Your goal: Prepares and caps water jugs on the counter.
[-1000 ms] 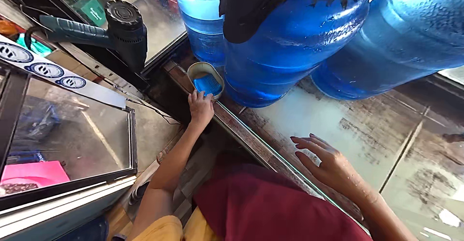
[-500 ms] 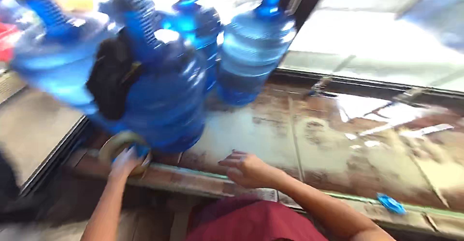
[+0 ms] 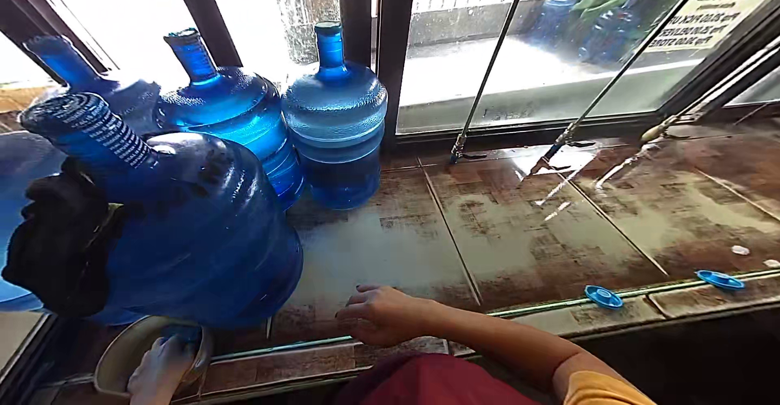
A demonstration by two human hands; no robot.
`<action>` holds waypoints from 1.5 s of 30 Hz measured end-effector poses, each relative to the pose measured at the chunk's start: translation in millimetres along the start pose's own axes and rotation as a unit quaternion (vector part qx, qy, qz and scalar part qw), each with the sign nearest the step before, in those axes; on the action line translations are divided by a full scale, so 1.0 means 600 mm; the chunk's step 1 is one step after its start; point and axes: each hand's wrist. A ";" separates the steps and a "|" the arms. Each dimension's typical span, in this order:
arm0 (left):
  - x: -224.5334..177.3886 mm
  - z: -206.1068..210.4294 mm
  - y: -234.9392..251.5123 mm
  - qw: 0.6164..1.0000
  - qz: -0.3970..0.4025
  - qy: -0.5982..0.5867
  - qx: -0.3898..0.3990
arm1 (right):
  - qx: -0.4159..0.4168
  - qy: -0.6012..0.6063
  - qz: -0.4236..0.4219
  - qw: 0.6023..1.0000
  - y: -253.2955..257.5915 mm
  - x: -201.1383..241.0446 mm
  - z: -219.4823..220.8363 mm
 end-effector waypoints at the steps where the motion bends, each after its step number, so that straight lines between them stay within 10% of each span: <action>1: 0.000 0.000 -0.003 1.000 0.009 -0.003 -0.011 | 0.002 -0.001 -0.002 1.000 0.001 0.001 0.000; 28: 0.046 -0.102 -0.115 0.905 -0.038 -0.330 -0.267 | -0.090 -0.024 -0.128 0.987 0.031 0.019 -0.002; 45: -0.179 -0.214 -0.353 0.858 0.403 -0.220 -0.232 | -0.116 -0.014 -0.227 0.967 0.124 0.188 -0.087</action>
Point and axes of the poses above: each hand's wrist, its own y-axis towards the middle knuckle, its own z-axis out of the palm, x = y × z, and after that the axes turned 9 degrees about z, right-handed
